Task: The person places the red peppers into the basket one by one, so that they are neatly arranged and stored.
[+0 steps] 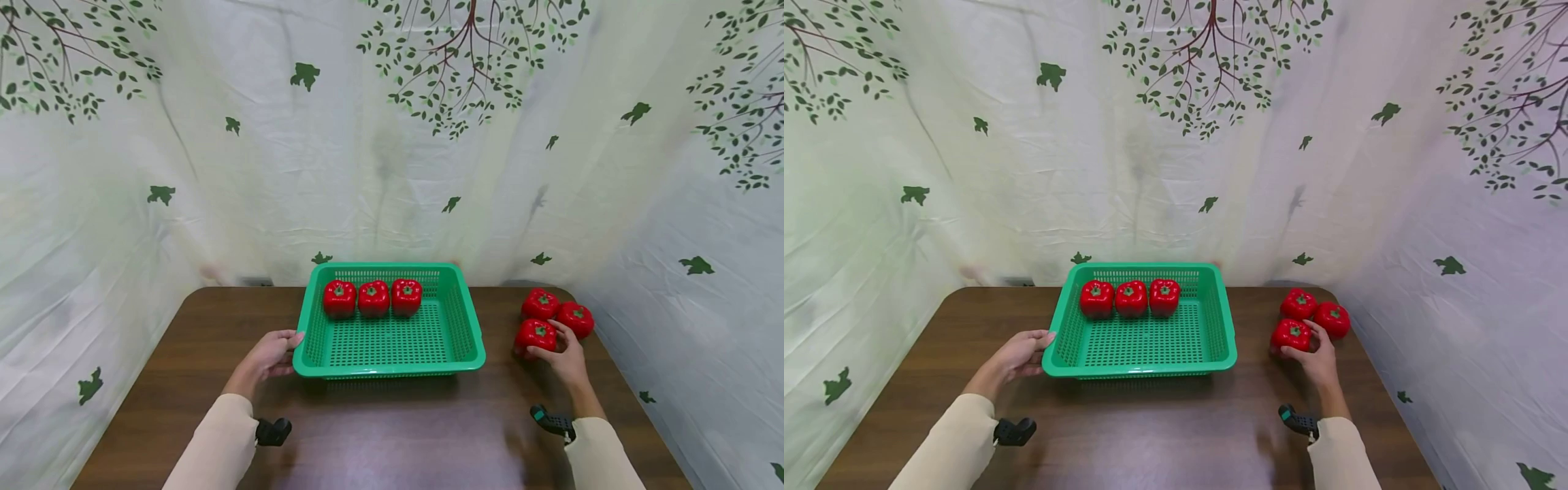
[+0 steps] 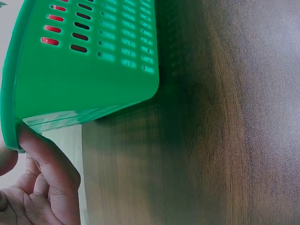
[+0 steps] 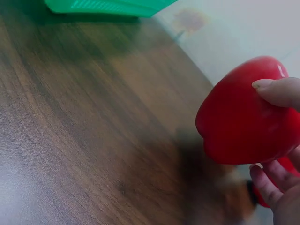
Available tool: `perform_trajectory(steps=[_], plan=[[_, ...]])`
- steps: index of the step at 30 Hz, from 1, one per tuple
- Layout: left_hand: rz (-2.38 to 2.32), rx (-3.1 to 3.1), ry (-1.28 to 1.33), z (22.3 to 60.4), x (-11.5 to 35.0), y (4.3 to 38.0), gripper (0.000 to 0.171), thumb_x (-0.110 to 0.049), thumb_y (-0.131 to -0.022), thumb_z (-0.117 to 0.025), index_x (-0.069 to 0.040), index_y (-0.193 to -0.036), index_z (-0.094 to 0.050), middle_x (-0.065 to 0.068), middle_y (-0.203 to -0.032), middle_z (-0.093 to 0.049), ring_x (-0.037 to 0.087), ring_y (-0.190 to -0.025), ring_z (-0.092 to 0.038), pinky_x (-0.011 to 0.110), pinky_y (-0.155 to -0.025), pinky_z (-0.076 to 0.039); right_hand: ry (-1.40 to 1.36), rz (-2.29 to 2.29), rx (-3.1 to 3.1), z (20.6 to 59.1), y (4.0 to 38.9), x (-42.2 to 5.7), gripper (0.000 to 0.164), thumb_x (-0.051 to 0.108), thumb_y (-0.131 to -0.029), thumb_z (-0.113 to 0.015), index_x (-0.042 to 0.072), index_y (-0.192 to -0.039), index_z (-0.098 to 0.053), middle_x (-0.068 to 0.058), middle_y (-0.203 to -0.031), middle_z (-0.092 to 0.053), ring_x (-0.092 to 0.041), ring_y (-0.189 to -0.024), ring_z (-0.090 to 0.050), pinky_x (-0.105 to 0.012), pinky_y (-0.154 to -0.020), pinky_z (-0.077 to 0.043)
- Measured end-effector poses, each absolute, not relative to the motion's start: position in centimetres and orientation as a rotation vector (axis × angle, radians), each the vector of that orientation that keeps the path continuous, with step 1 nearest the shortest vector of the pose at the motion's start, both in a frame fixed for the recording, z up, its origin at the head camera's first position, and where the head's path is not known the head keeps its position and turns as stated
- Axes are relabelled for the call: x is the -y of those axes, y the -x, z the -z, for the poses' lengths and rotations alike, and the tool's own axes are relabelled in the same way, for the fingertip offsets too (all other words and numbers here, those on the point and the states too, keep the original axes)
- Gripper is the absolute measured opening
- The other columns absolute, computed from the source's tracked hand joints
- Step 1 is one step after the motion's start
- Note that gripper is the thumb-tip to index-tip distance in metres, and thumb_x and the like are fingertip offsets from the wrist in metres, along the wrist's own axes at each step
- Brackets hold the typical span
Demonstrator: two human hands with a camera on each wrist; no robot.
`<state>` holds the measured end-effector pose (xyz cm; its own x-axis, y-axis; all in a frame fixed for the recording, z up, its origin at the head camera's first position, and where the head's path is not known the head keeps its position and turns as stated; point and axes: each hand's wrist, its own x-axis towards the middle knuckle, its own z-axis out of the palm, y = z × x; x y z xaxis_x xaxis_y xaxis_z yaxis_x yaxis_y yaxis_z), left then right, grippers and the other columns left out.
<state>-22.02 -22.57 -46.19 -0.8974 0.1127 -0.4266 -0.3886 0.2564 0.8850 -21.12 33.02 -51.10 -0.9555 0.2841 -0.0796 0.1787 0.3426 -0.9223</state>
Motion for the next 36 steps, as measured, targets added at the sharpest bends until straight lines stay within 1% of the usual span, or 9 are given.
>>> perform_trajectory(steps=[3,7,10,14,16,22,26,32,36], plan=[[-1.687,-2.122,0.245,46.2,22.7,22.0,0.047,-0.027,-0.103,-0.045,0.009,-0.133,-0.043,0.009,-0.1,-0.065,0.018,-0.081,-0.065,0.034,-0.073,-0.054,0.427,-1.706,2.51,50.6,20.9,-32.9,0.083,0.016,-0.086,-0.074,0.008,-0.15,-0.021,-0.025,-0.15,-0.027,-0.042,-0.133,-0.029,-0.054,-0.101,-0.039],[-1.691,-2.119,0.237,46.2,22.8,22.1,0.048,-0.028,-0.103,-0.045,0.009,-0.134,-0.042,0.009,-0.1,-0.065,0.018,-0.081,-0.065,0.034,-0.073,-0.054,0.34,-1.695,2.54,50.0,20.7,-32.8,0.084,0.021,-0.086,-0.075,0.009,-0.15,-0.023,-0.023,-0.149,-0.03,-0.04,-0.13,-0.033,-0.035,-0.09,-0.049],[-1.698,-2.112,0.235,46.2,22.8,22.1,0.048,-0.027,-0.103,-0.044,0.009,-0.135,-0.041,0.009,-0.1,-0.065,0.017,-0.081,-0.065,0.033,-0.072,-0.054,0.263,-1.694,2.542,49.3,20.7,-32.8,0.082,0.023,-0.086,-0.074,0.008,-0.149,-0.024,-0.023,-0.147,-0.032,-0.038,-0.126,-0.037,-0.02,-0.079,-0.047],[-1.706,-2.105,0.229,46.0,22.7,22.2,0.047,-0.026,-0.104,-0.044,0.009,-0.134,-0.041,0.006,-0.096,-0.066,0.016,-0.08,-0.065,0.032,-0.072,-0.054,0.223,-1.698,2.544,48.5,20.7,-32.7,0.08,0.022,-0.087,-0.073,0.007,-0.148,-0.025,-0.024,-0.146,-0.033,-0.037,-0.123,-0.038,-0.019,-0.077,-0.046],[-1.703,-2.104,0.233,46.0,22.7,22.3,0.047,-0.026,-0.103,-0.044,0.009,-0.134,-0.041,0.006,-0.096,-0.066,0.016,-0.08,-0.066,0.032,-0.072,-0.054,0.214,-1.696,2.551,48.2,20.7,-32.6,0.08,0.022,-0.087,-0.073,0.007,-0.148,-0.025,-0.024,-0.146,-0.033,-0.037,-0.123,-0.038,-0.021,-0.077,-0.046],[-1.69,-2.11,0.226,45.7,22.7,22.3,0.047,-0.026,-0.103,-0.044,0.009,-0.134,-0.041,0.009,-0.101,-0.065,0.017,-0.082,-0.065,0.033,-0.074,-0.054,0.162,-1.711,2.558,46.7,20.8,-32.1,0.081,0.019,-0.085,-0.074,0.009,-0.149,-0.025,-0.023,-0.146,-0.032,-0.039,-0.126,-0.035,-0.025,-0.078,-0.048],[-1.693,-2.108,0.228,45.8,22.7,22.3,0.046,-0.027,-0.103,-0.045,0.009,-0.133,-0.042,0.01,-0.101,-0.064,0.018,-0.082,-0.065,0.034,-0.074,-0.054,0.099,-1.716,2.559,45.6,20.9,-31.7,0.081,0.018,-0.086,-0.074,0.008,-0.149,-0.024,-0.023,-0.146,-0.032,-0.04,-0.127,-0.034,-0.022,-0.078,-0.049],[-1.698,-2.1,0.237,46.2,22.8,22.3,0.046,-0.027,-0.103,-0.045,0.008,-0.132,-0.043,0.008,-0.097,-0.065,0.017,-0.08,-0.065,0.033,-0.073,-0.054,-0.062,-1.733,2.541,44.7,21.1,-31.2,0.077,0.013,-0.085,-0.074,0.006,-0.146,-0.028,-0.023,-0.145,-0.034,-0.04,-0.125,-0.038,-0.02,-0.078,-0.05],[-1.713,-2.091,0.234,46.5,22.9,22.2,0.044,-0.025,-0.103,-0.045,0.009,-0.132,-0.043,0.006,-0.094,-0.065,0.016,-0.079,-0.065,0.033,-0.072,-0.054,-0.137,-1.719,2.541,44.3,21.2,-30.7,0.075,0.013,-0.084,-0.075,0.008,-0.145,-0.033,-0.022,-0.144,-0.037,-0.035,-0.122,-0.042,-0.022,-0.079,-0.051]])
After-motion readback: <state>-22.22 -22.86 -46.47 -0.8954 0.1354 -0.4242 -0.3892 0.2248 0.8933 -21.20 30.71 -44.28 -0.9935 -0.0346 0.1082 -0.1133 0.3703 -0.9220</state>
